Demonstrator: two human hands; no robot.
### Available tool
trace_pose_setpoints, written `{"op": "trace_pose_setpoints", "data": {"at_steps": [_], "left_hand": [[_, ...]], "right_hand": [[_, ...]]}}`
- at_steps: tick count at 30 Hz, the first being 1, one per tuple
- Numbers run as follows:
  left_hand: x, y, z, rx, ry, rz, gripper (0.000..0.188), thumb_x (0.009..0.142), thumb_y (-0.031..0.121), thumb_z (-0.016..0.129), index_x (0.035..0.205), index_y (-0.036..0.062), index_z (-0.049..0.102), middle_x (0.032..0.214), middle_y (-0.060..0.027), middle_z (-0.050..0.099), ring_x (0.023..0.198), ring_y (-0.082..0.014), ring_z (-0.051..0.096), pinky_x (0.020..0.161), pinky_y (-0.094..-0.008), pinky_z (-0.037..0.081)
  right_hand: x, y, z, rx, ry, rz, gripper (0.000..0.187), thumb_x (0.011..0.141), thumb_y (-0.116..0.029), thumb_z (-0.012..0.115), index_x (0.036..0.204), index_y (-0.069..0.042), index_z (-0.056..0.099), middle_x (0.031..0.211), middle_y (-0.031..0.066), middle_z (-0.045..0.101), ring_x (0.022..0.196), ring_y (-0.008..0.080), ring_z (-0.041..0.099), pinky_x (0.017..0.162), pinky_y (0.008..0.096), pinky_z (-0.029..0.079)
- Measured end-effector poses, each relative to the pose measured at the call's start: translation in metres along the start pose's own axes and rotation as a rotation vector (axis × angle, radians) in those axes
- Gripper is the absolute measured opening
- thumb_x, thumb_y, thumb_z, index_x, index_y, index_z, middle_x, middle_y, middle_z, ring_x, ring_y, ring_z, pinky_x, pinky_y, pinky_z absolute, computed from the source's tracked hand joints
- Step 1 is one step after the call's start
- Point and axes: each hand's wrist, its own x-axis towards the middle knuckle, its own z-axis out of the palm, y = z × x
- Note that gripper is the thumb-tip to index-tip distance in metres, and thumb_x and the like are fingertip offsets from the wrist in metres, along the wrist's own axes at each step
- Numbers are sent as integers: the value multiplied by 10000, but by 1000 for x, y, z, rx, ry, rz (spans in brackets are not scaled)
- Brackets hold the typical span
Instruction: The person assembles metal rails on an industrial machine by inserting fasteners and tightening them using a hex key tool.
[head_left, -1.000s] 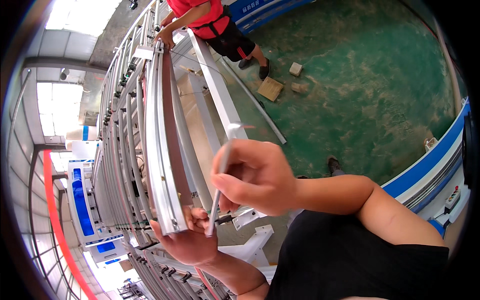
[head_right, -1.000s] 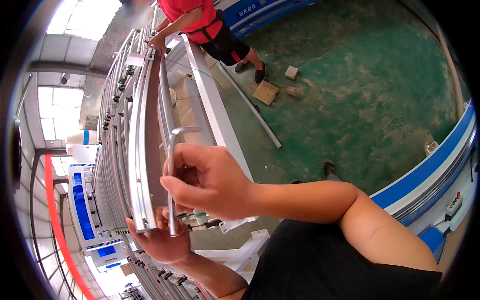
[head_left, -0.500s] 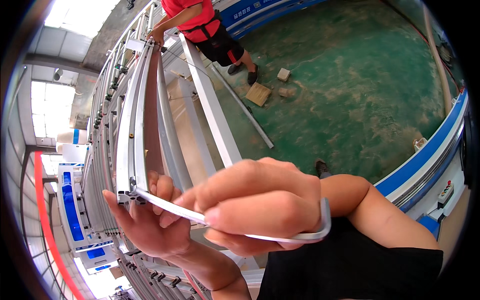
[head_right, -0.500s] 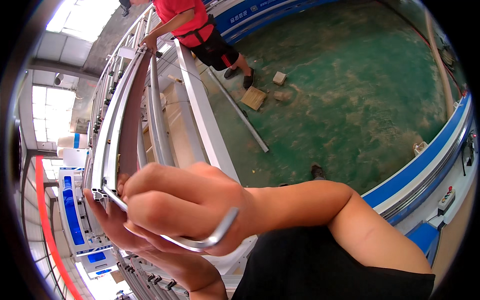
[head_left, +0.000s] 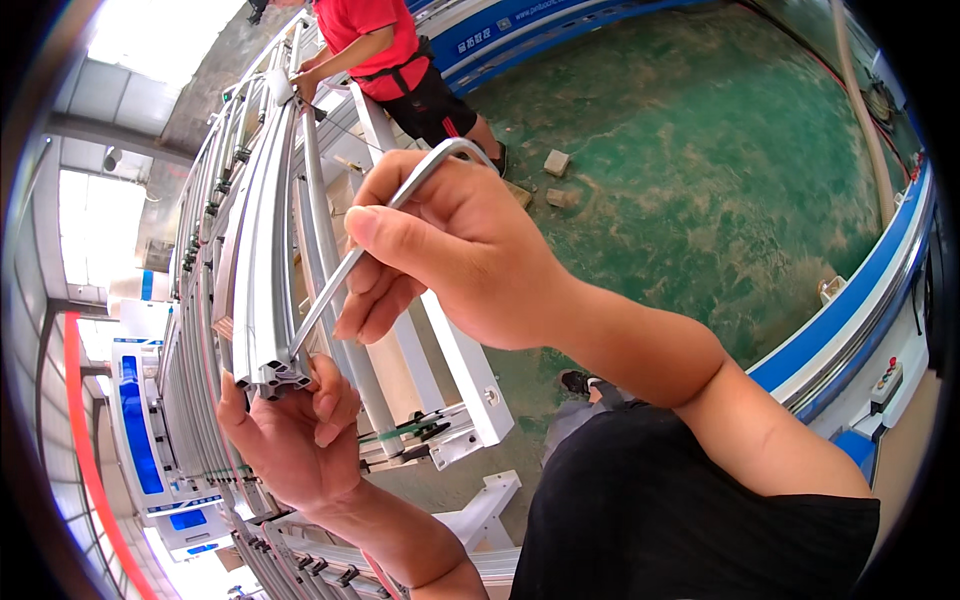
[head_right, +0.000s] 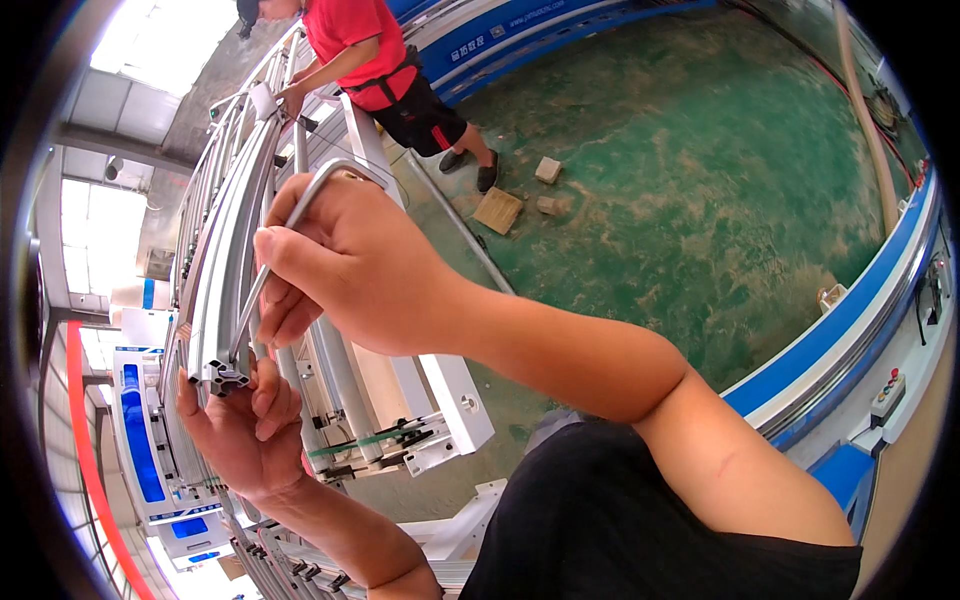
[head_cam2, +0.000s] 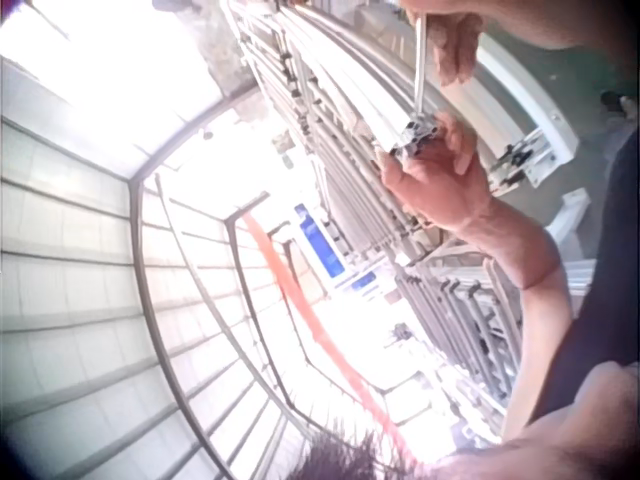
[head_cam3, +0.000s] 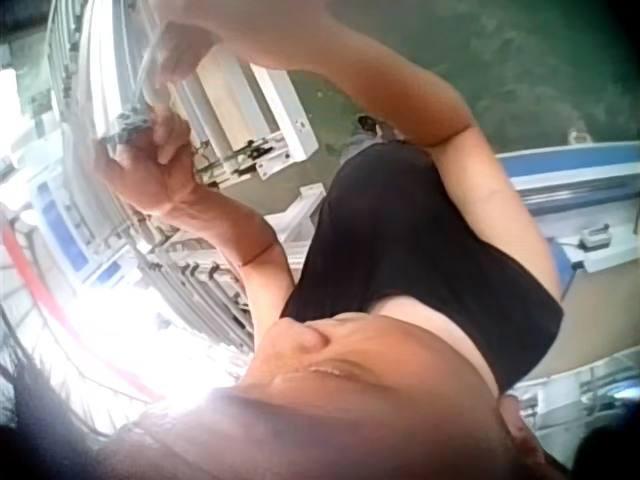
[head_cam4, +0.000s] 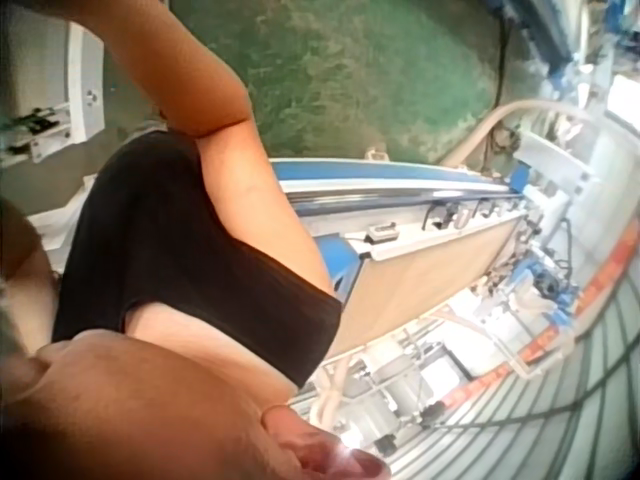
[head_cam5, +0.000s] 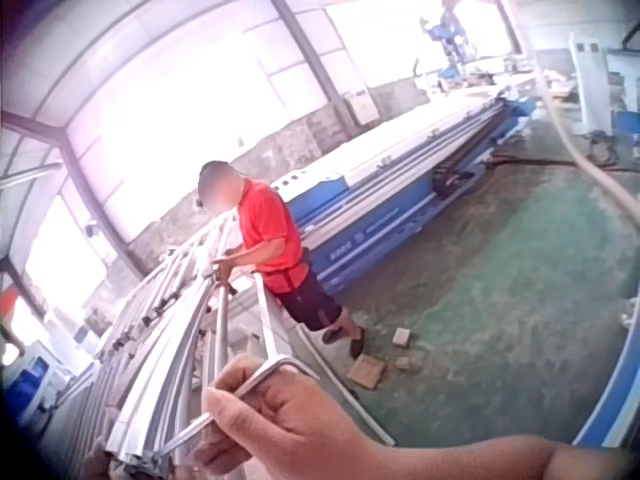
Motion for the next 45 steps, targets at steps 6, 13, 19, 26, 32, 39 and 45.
{"op": "trace_pose_setpoints", "data": {"at_steps": [6, 13, 19, 26, 32, 39, 45], "left_hand": [[20, 5, -4, 282, -46, -53, 535, 946, 513, 403, 1018, 6, 558, 542, -95, 472, 347, -89, 286, 333, -200, 250], [24, -1, 5, 432, 53, -91, 416, 903, 433, 468, 993, 37, 554, 540, -157, 530, 308, -102, 306, 306, -189, 276], [18, 9, 10, 404, 98, -115, 454, 887, 433, 494, 1092, 30, 542, 533, -160, 519, 308, -107, 308, 296, -184, 264], [19, 14, 4, 277, -47, -168, 554, 896, 444, 483, 1217, -6, 515, 549, -149, 501, 312, -98, 282, 302, -176, 254], [18, 15, -5, 207, -120, -172, 598, 914, 451, 475, 1217, -64, 496, 557, -155, 493, 315, -80, 278, 310, -167, 254], [15, 15, -8, 197, -106, -148, 624, 917, 460, 480, 1241, -74, 477, 567, -150, 498, 316, -77, 284, 315, -164, 258], [16, 15, -14, 169, -107, -157, 571, 908, 463, 486, 1081, -78, 539, 572, -128, 495, 325, -77, 297, 306, -170, 255]], "right_hand": [[-19, 35, -20, 117, 21, -146, 154, 998, -154, 489, 982, -1, 495, 808, 155, 669, 759, 261, 718, 609, 338, 611], [-37, 68, -31, 308, 197, -175, 144, 1017, -165, 456, 996, -29, 498, 826, 148, 670, 814, 327, 713, 620, 362, 616], [-36, 71, -32, 436, 168, -123, 154, 1018, -178, 461, 991, -32, 503, 845, 144, 670, 829, 339, 710, 643, 354, 615], [-27, 73, -36, 606, 156, 23, 158, 1013, -179, 472, 979, -30, 513, 842, 144, 670, 803, 333, 712, 637, 333, 613], [-28, 67, -30, 508, 107, 13, 158, 1009, -182, 481, 983, -28, 508, 840, 150, 668, 791, 328, 713, 624, 325, 613], [-34, 78, -17, 621, 159, 71, 158, 1011, -182, 477, 981, -30, 507, 852, 143, 666, 811, 323, 712, 652, 328, 616], [-34, 77, -11, 524, 219, 44, 143, 1010, -165, 476, 987, -29, 513, 863, 139, 661, 828, 313, 712, 665, 326, 615]]}}
